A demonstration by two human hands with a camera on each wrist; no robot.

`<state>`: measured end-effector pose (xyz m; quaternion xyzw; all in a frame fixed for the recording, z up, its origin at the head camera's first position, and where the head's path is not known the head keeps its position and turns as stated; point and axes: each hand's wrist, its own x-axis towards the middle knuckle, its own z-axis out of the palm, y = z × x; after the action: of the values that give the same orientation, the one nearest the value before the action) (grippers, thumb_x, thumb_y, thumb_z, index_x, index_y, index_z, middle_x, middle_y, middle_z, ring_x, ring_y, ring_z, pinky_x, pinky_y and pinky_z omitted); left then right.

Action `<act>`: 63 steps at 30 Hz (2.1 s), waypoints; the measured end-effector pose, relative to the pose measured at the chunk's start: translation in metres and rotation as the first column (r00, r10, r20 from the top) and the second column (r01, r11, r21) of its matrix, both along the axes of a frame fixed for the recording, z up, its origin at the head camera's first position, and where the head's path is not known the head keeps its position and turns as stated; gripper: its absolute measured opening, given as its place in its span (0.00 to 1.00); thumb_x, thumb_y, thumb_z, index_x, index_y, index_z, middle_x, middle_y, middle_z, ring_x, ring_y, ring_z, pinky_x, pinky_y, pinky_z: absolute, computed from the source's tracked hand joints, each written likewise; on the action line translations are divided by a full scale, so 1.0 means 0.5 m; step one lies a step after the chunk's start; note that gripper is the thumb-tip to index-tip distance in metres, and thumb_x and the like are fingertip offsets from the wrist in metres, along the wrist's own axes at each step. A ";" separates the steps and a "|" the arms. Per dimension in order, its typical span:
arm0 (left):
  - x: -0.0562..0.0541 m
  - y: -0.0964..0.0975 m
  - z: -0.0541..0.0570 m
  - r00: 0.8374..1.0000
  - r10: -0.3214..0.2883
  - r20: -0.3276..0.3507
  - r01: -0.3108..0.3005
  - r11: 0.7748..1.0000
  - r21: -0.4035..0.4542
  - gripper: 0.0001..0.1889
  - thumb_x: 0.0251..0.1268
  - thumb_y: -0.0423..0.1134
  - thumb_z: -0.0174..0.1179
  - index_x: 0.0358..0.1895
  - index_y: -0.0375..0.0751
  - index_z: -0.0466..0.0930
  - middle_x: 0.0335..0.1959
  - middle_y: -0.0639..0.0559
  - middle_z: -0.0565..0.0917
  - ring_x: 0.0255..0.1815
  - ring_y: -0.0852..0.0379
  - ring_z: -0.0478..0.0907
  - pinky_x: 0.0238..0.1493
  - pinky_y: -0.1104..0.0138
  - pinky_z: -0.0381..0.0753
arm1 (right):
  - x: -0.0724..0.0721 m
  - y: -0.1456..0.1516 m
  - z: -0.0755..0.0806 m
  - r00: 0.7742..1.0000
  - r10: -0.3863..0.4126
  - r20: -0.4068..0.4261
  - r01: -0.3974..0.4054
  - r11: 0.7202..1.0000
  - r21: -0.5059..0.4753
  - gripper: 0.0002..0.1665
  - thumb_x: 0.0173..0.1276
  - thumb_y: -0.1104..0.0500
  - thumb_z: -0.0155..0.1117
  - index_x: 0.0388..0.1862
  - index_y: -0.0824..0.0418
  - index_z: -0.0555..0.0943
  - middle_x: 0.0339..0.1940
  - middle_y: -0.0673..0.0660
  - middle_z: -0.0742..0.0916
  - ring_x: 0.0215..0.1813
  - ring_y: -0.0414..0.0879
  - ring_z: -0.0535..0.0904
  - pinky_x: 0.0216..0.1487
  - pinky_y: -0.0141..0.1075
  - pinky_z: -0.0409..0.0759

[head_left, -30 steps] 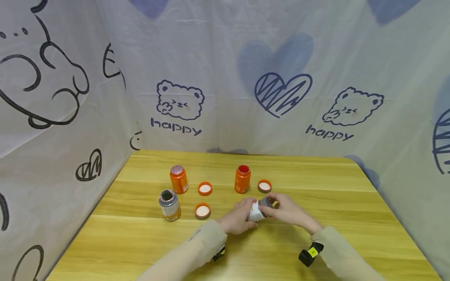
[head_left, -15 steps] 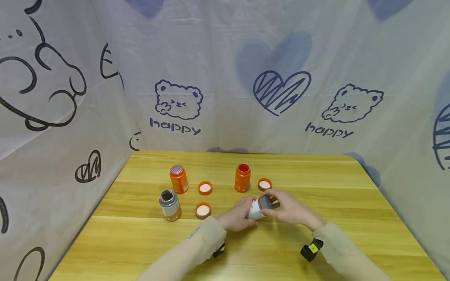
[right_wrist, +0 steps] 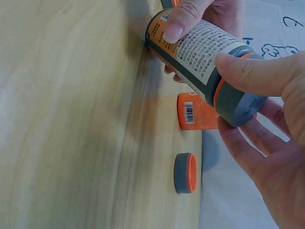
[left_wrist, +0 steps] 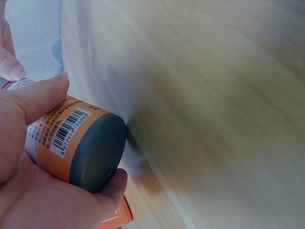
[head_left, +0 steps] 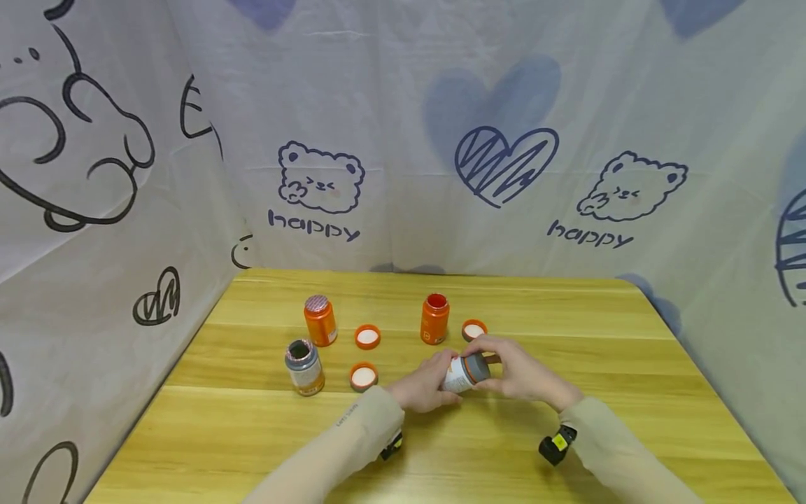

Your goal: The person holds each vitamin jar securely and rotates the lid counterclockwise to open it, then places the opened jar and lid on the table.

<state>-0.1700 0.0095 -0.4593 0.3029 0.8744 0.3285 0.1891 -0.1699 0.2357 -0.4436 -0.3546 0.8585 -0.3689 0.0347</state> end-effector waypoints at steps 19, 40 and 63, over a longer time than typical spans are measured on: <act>0.003 0.003 0.006 1.000 0.017 0.010 -0.017 1.000 -0.026 0.33 0.68 0.42 0.66 0.70 0.41 0.59 0.59 0.46 0.73 0.54 0.54 0.70 0.57 0.62 0.73 | 0.003 -0.004 -0.006 0.999 -0.037 0.025 0.038 0.999 -0.026 0.28 0.57 0.68 0.76 0.57 0.58 0.79 0.56 0.58 0.84 0.57 0.55 0.81 0.53 0.49 0.85; 0.001 0.006 -0.001 1.000 0.028 0.004 -0.028 0.998 -0.049 0.33 0.69 0.42 0.65 0.70 0.42 0.58 0.60 0.45 0.72 0.56 0.54 0.70 0.60 0.60 0.74 | 0.019 -0.041 0.005 0.927 -0.333 0.174 0.331 0.943 0.039 0.23 0.72 0.48 0.64 0.57 0.61 0.81 0.51 0.60 0.86 0.46 0.49 0.82 0.41 0.34 0.81; -0.001 0.008 -0.008 0.999 0.038 0.005 -0.037 0.999 -0.039 0.31 0.68 0.43 0.65 0.68 0.44 0.59 0.59 0.47 0.73 0.55 0.54 0.70 0.57 0.61 0.74 | 0.019 -0.050 0.018 0.808 -0.444 0.386 0.416 0.895 0.161 0.34 0.73 0.39 0.59 0.59 0.68 0.76 0.37 0.60 0.86 0.24 0.46 0.80 0.27 0.36 0.79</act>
<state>-0.1703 0.0134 -0.4635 0.2818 0.8856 0.3159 0.1911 -0.1604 0.2105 -0.4344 -0.0636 0.9012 -0.4041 0.1431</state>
